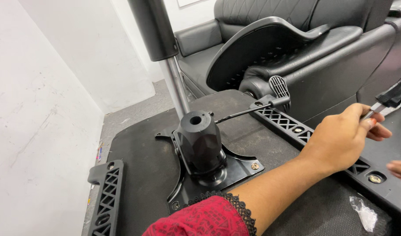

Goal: The person uses a screwdriver to remove screws from a black metal base attached to a chair. They unscrew each fastener and set the screws aside, then lift the base off the chair seat.

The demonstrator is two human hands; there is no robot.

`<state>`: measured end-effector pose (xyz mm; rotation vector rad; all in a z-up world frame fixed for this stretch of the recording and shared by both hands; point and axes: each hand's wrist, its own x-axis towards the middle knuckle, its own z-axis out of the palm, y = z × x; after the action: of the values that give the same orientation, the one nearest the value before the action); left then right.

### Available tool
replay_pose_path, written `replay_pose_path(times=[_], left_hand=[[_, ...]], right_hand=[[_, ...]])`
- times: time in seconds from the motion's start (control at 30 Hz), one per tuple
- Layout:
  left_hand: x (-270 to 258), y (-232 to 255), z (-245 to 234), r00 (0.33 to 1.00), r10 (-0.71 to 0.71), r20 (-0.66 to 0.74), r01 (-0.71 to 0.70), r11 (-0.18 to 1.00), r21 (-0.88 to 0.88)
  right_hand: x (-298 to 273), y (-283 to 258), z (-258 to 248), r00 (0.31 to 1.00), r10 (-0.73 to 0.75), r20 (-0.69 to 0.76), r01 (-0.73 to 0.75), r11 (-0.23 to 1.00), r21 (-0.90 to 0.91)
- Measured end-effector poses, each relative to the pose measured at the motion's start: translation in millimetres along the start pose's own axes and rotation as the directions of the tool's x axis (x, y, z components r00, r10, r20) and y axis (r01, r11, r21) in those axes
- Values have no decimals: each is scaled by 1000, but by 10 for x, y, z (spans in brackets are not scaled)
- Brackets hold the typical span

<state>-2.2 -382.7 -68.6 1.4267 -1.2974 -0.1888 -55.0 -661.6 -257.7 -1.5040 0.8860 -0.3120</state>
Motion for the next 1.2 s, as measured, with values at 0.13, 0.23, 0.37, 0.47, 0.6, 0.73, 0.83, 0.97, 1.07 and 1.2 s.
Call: replay_pose_path(times=[0.13,0.23,0.37,0.47,0.6,0.73,0.83,0.97,1.07,1.2], left_hand=[[-31,114,-123,994,37,-105,-20,987,160],[-104,189,-278,993,27,-115,-23,999,40],[-188,296,-462,984,-58,-169,73,994,82],[-235,328,-552,972,-50,-230,73,993,93],[-371,354,-653,955,-84,-283,109,991,77],[-404,406,-739,953,-138,-270,187,969,163],[-271,487,-912,954,-218,-207,285,875,392],[-148,666,-1123,898,-415,-147,406,653,639],[-153,804,-1183,848,-517,-117,395,469,790],[-393,956,-1291,844,-524,-112,353,386,852]], right_hand=[[-203,-860,170,970,-231,68,217,960,175],[-645,-1426,370,876,-469,112,422,858,295],[-1368,-2047,753,663,-731,158,656,670,347],[-1799,-2370,1079,643,-754,137,646,630,432],[-2177,-2568,1426,712,-688,144,599,701,387],[-2236,-2719,1635,750,-615,244,499,768,402],[-2163,-2810,1763,744,-610,271,470,767,436],[-2142,-2852,1930,721,-609,329,383,747,544],[-2184,-2750,2034,706,-630,325,385,726,570],[-2245,-2574,2096,674,-678,294,469,701,537]])
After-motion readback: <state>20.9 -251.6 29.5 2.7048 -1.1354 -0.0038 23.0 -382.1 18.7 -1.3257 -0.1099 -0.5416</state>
